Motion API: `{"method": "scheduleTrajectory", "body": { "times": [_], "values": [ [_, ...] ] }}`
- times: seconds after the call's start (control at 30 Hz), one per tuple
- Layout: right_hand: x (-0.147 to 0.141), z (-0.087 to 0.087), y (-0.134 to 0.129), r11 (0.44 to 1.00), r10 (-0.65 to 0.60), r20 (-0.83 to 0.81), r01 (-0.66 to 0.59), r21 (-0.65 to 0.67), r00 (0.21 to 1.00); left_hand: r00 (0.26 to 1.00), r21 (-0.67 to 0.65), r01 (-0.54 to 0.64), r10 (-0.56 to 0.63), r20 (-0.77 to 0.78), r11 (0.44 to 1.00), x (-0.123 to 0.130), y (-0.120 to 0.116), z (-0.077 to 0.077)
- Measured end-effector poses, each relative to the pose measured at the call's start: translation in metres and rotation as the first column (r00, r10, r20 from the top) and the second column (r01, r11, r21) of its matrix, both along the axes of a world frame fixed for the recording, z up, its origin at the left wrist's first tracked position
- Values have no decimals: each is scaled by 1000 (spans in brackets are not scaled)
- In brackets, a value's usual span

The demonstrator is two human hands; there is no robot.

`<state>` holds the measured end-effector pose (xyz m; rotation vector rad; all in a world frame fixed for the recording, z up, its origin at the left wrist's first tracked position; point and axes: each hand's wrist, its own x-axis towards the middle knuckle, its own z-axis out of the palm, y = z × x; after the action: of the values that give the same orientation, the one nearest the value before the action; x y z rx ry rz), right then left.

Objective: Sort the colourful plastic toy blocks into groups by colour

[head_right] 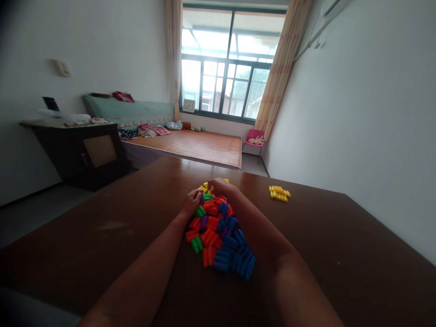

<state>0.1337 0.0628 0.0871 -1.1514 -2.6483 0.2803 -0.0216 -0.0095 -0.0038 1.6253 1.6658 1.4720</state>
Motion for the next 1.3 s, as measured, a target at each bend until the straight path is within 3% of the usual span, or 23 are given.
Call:
{"method": "scheduleTrajectory", "body": {
  "times": [0.1, 0.23, 0.3, 0.37, 0.43, 0.53, 0.63, 0.8, 1.07, 1.23, 1.3],
  "values": [
    [39, -1, -6, 995, -52, -97, 60, 81, 994, 1000, 22, -6, 6, -4, 1000, -4, 3, -5],
    [127, -20, -2, 942, -303, -313, 333, 46, 900, 998, -19, -53, 54, 32, 998, -11, 10, -9],
    [182, -32, 4, 863, -485, -397, 499, -76, 779, 996, -77, -76, 79, 30, 994, -14, 14, -7],
    [235, -39, 9, 737, -656, -460, 639, -219, 599, 998, -152, -54, 59, 29, 987, -15, 17, -2],
    [281, -43, 13, 623, -750, -489, 724, -297, 445, 999, -206, -8, 17, 42, 978, -16, 20, 3],
    [324, -47, 17, 553, -785, -498, 780, -292, 369, 998, -181, 16, -6, 57, 983, -19, 21, 6],
    [332, -57, 22, 513, -811, -456, 821, -251, 367, 999, -92, 24, -19, 51, 995, -22, 20, 2],
    [306, -73, 36, 531, -800, -404, 836, -135, 443, 980, -74, 111, -96, 175, 991, -23, 15, 0],
    [284, -75, 43, 449, -869, -271, 890, -75, 415, 970, -60, 112, -96, 222, 992, -21, 11, 3],
    [282, -69, 32, 463, -822, -393, 886, -38, 413, 979, -51, 78, -66, 193, 996, -20, 14, -1],
    [270, -62, 27, 514, -744, -481, 857, 33, 465, 980, -48, 55, -45, 191, 997, -20, 15, -3]
  ]
}}
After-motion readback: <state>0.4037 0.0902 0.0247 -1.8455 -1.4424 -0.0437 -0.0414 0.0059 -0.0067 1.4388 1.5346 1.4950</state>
